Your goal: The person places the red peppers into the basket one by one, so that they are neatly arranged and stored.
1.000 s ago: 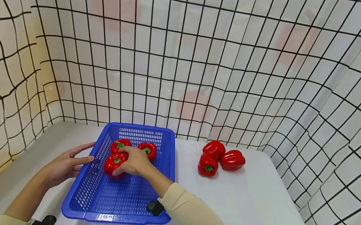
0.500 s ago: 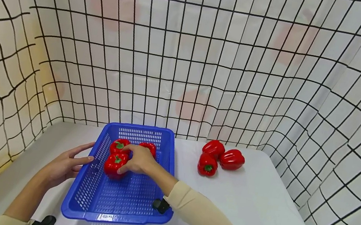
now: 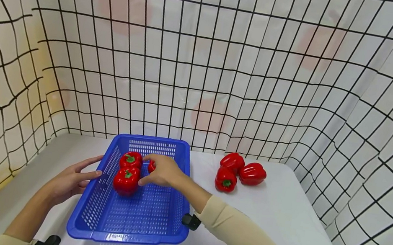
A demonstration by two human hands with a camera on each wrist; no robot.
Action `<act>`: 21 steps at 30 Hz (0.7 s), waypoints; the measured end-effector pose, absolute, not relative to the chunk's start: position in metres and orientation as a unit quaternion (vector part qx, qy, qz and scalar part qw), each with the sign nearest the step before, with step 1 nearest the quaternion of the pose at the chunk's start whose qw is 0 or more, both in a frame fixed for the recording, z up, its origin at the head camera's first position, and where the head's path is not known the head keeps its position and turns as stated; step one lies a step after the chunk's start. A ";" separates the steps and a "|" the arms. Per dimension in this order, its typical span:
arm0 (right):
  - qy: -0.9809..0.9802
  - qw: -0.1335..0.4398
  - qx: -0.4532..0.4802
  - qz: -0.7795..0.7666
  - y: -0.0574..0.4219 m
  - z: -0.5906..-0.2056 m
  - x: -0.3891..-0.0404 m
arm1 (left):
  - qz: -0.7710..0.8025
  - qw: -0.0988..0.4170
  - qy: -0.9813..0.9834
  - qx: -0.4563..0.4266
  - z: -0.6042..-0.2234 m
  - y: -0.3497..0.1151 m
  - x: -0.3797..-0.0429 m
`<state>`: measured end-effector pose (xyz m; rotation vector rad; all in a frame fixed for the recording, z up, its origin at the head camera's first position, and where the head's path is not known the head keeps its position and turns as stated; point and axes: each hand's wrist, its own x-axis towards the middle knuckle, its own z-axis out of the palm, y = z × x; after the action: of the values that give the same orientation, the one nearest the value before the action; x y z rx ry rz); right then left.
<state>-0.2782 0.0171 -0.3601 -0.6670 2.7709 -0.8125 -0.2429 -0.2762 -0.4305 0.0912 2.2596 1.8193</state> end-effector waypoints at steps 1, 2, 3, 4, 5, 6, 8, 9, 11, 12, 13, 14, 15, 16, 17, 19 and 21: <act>0.930 0.089 -0.224 -0.277 0.020 -0.359 -0.278 | 0.622 0.120 0.773 0.031 -0.430 -0.276 -0.243; 0.929 0.089 -0.225 -0.280 0.022 -0.359 -0.278 | 0.622 0.120 0.773 0.031 -0.431 -0.276 -0.243; 0.928 0.087 -0.227 -0.284 0.025 -0.358 -0.278 | 0.621 0.120 0.774 0.031 -0.431 -0.276 -0.243; 0.927 0.085 -0.228 -0.287 0.028 -0.358 -0.278 | 0.620 0.120 0.775 0.031 -0.431 -0.276 -0.243; 0.925 0.083 -0.228 -0.292 0.031 -0.358 -0.278 | 0.620 0.120 0.775 0.031 -0.431 -0.276 -0.243; 0.923 0.080 -0.230 -0.299 0.035 -0.358 -0.277 | 0.619 0.120 0.775 0.031 -0.431 -0.276 -0.244; 0.919 0.073 -0.232 -0.311 0.042 -0.357 -0.276 | 0.620 0.121 0.775 0.032 -0.431 -0.277 -0.244; 0.917 0.070 -0.231 -0.319 0.046 -0.357 -0.276 | 0.620 0.122 0.774 0.033 -0.431 -0.277 -0.244; 0.914 0.065 -0.227 -0.331 0.052 -0.356 -0.275 | 0.621 0.124 0.773 0.035 -0.431 -0.277 -0.244; 0.913 0.063 -0.226 -0.334 0.055 -0.355 -0.274 | 0.622 0.124 0.773 0.036 -0.431 -0.277 -0.244; 0.914 0.060 -0.223 -0.335 0.058 -0.354 -0.274 | 0.622 0.124 0.772 0.036 -0.431 -0.277 -0.243; 0.915 0.058 -0.220 -0.334 0.061 -0.354 -0.273 | 0.622 0.125 0.772 0.036 -0.431 -0.278 -0.243; 0.917 0.057 -0.216 -0.331 0.064 -0.354 -0.273 | 0.622 0.124 0.772 0.035 -0.431 -0.278 -0.243; 0.919 0.055 -0.213 -0.328 0.067 -0.354 -0.273 | 0.622 0.124 0.772 0.035 -0.431 -0.278 -0.243; 0.921 0.052 -0.210 -0.325 0.070 -0.354 -0.273 | 0.622 0.124 0.773 0.035 -0.431 -0.278 -0.243; 0.924 0.043 -0.206 -0.318 0.076 -0.354 -0.273 | 0.621 0.125 0.773 0.035 -0.430 -0.278 -0.243; 0.926 0.038 -0.204 -0.317 0.082 -0.353 -0.274 | 0.621 0.125 0.773 0.036 -0.430 -0.278 -0.243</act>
<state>-0.2737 0.0820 -0.3534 -0.6263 2.8397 -0.9715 -0.2433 -0.2777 -0.4302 0.1048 2.2521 1.8101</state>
